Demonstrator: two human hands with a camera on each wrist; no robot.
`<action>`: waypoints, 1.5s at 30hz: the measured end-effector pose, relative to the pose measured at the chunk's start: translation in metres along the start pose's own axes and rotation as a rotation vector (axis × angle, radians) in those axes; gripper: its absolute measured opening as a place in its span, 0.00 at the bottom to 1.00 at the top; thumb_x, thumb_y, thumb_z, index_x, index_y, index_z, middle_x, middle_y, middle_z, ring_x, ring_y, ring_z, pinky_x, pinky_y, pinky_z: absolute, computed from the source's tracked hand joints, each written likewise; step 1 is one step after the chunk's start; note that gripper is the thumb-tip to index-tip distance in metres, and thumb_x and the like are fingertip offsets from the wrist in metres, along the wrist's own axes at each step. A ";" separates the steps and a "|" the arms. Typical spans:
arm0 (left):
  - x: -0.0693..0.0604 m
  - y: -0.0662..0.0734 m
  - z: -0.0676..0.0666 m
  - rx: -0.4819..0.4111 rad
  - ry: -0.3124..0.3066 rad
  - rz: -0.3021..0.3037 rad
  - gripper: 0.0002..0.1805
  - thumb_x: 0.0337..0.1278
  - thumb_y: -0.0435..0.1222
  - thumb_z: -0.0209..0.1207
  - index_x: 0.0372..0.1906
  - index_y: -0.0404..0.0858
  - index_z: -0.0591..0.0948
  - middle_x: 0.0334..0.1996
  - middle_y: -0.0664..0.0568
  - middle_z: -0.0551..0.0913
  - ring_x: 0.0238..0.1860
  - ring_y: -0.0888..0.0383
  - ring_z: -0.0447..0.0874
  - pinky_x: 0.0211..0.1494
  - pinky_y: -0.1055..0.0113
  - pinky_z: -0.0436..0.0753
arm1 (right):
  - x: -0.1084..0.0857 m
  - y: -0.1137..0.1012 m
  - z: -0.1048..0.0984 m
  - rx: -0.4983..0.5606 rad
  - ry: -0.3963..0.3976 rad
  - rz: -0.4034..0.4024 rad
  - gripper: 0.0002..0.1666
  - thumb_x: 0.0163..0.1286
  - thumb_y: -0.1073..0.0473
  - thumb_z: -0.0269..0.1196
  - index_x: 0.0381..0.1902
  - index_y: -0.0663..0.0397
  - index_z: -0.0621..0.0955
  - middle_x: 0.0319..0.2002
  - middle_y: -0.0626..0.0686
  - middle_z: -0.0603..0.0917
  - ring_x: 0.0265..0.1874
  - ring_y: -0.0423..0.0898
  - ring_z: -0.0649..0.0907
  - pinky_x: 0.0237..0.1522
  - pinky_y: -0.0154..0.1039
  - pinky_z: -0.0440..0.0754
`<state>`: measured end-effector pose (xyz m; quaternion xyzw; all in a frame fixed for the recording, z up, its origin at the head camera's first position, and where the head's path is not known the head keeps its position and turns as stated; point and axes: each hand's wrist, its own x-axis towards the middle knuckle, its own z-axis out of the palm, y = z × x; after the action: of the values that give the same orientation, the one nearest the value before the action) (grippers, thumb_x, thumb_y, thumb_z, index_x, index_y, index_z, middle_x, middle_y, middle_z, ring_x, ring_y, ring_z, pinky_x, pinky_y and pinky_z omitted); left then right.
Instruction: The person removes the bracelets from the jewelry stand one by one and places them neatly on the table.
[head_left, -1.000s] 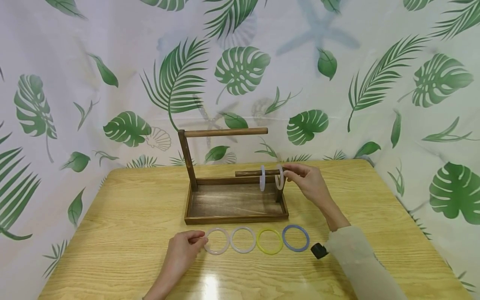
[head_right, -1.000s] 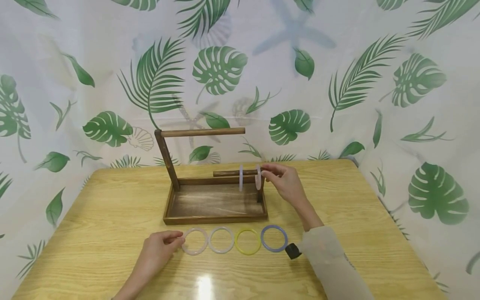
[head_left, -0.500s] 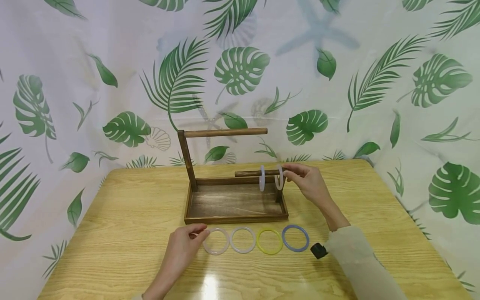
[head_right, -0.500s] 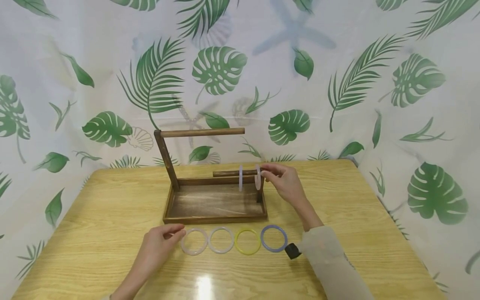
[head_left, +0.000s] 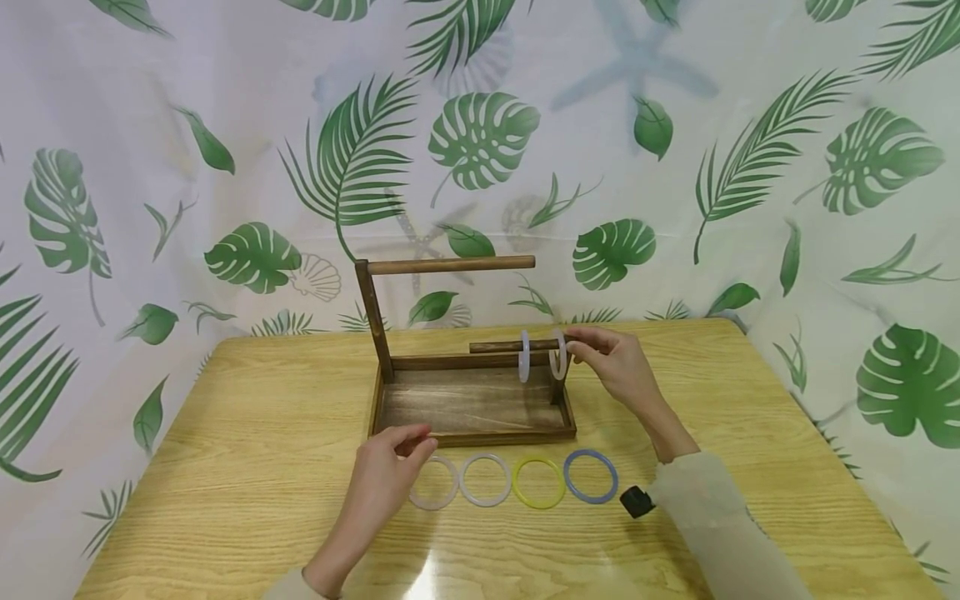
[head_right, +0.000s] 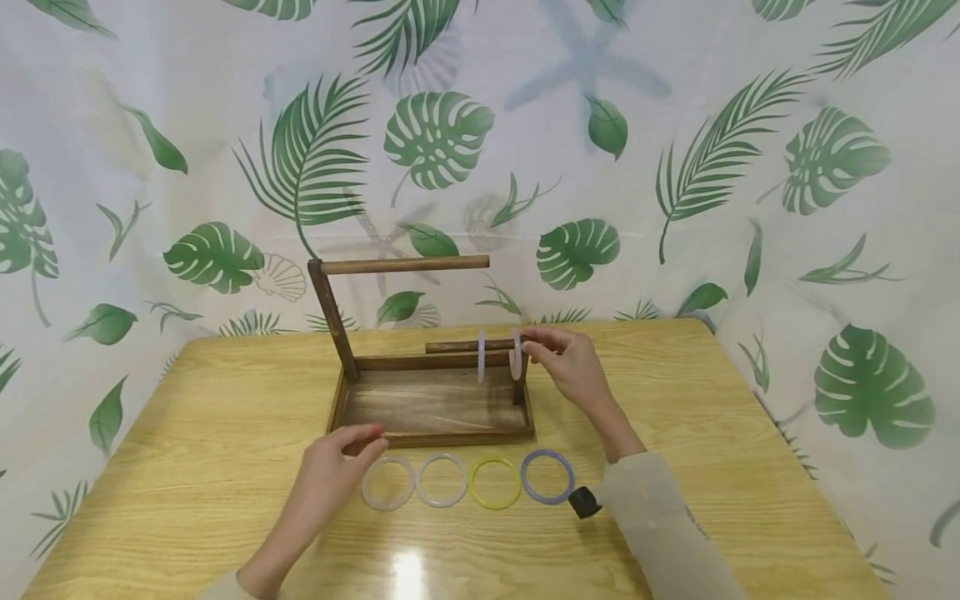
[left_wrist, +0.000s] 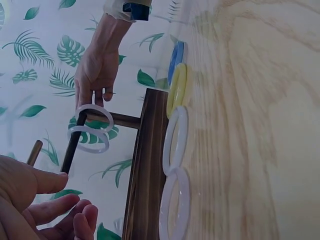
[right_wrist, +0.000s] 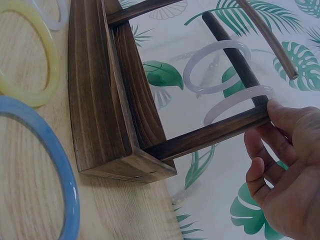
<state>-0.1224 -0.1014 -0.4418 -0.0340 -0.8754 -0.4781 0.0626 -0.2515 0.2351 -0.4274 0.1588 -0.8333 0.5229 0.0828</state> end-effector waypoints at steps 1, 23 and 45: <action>0.001 0.002 0.002 -0.006 0.001 0.011 0.12 0.66 0.34 0.68 0.51 0.32 0.89 0.37 0.52 0.88 0.38 0.57 0.83 0.38 0.68 0.80 | 0.000 0.000 0.000 0.001 -0.001 0.000 0.19 0.77 0.56 0.65 0.60 0.61 0.85 0.54 0.60 0.87 0.43 0.43 0.85 0.36 0.31 0.81; 0.017 0.020 0.037 -0.043 0.001 0.061 0.13 0.69 0.39 0.67 0.51 0.37 0.90 0.40 0.52 0.91 0.34 0.61 0.85 0.33 0.69 0.82 | 0.000 0.003 0.000 0.026 0.005 -0.003 0.19 0.77 0.57 0.65 0.59 0.61 0.85 0.53 0.61 0.88 0.42 0.45 0.86 0.37 0.31 0.82; 0.038 0.050 0.070 -0.124 0.072 0.158 0.14 0.68 0.35 0.67 0.53 0.33 0.88 0.45 0.46 0.90 0.36 0.54 0.88 0.26 0.71 0.80 | 0.000 0.004 0.000 0.031 0.003 -0.012 0.20 0.77 0.56 0.65 0.59 0.62 0.85 0.53 0.62 0.87 0.46 0.61 0.85 0.40 0.30 0.83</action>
<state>-0.1597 -0.0157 -0.4322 -0.0894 -0.8358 -0.5261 0.1290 -0.2529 0.2369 -0.4309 0.1644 -0.8239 0.5357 0.0848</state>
